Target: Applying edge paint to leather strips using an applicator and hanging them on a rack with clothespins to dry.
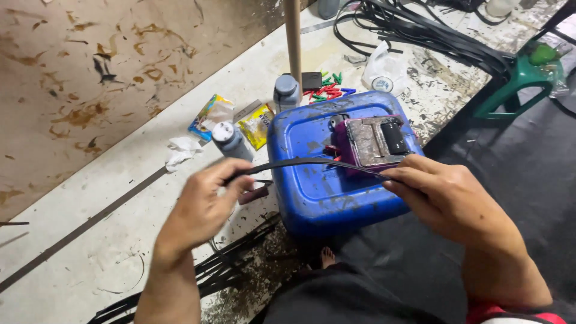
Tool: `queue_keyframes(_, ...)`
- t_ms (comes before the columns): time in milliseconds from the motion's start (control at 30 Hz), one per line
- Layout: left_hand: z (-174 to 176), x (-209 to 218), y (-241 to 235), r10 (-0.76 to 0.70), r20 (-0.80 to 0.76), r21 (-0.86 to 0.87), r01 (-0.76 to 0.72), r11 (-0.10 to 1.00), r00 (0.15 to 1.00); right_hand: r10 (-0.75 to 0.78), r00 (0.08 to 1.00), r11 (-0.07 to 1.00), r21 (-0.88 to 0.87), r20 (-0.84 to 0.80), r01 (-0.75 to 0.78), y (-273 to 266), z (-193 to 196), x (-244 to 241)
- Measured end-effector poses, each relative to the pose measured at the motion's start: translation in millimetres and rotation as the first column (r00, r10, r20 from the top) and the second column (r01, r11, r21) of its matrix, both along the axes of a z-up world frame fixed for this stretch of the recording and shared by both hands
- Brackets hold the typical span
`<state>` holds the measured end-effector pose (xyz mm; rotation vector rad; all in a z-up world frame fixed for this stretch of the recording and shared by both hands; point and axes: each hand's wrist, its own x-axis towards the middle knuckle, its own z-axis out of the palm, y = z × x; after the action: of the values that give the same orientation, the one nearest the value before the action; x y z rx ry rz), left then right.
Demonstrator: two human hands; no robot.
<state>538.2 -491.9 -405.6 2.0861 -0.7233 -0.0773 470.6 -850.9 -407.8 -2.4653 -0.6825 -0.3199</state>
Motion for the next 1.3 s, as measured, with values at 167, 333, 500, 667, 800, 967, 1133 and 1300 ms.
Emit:
queue_keyframes(167,6.4,-11.1,-77.9,-0.105,-0.027,0.115,0.108,0.987,0.994,0.105,0.994,0.992,-0.072,0.034,-0.102,4.6,1.0,16.4)
queue_keyframes(333,13.4,2.0,-81.2,-0.240,0.214,-0.062,0.258,0.964,0.947,0.106,0.994,0.984,-0.141,0.001,-0.105,-31.1,0.0,25.5)
queue_keyframes(500,3.9,16.1,-71.5,-0.205,0.081,-0.032,0.209,0.977,0.975,0.098,0.995,0.990,-0.104,-0.021,-0.099,-69.8,-8.9,37.9)
queue_keyframes(667,-12.5,42.8,-62.3,-0.265,-0.456,-0.155,0.217,0.964,0.850,0.187,0.979,0.979,0.096,-0.080,-0.179,-71.8,-2.1,59.9)
queue_keyframes(800,-22.7,54.6,-58.0,-0.320,-0.612,-0.233,0.222,0.947,0.723,0.177,0.976,0.969,0.193,-0.127,-0.151,-72.4,-9.9,75.5)
queue_keyframes(967,2.6,43.2,-88.8,-0.221,-0.492,-0.072,0.214,0.974,0.842,0.199,0.975,0.968,0.172,-0.097,-0.180,-58.7,-15.3,88.2)
queue_keyframes(1133,1.2,25.7,-140.7,-0.192,0.047,0.129,0.185,0.974,0.980,0.319,0.945,0.939,0.162,-0.074,-0.305,-42.2,0.0,85.0)
queue_keyframes(1300,-0.7,35.8,-139.2,-0.147,0.146,0.100,0.133,0.986,0.978,0.261,0.964,0.963,0.079,-0.056,-0.256,-57.1,-8.3,88.1)
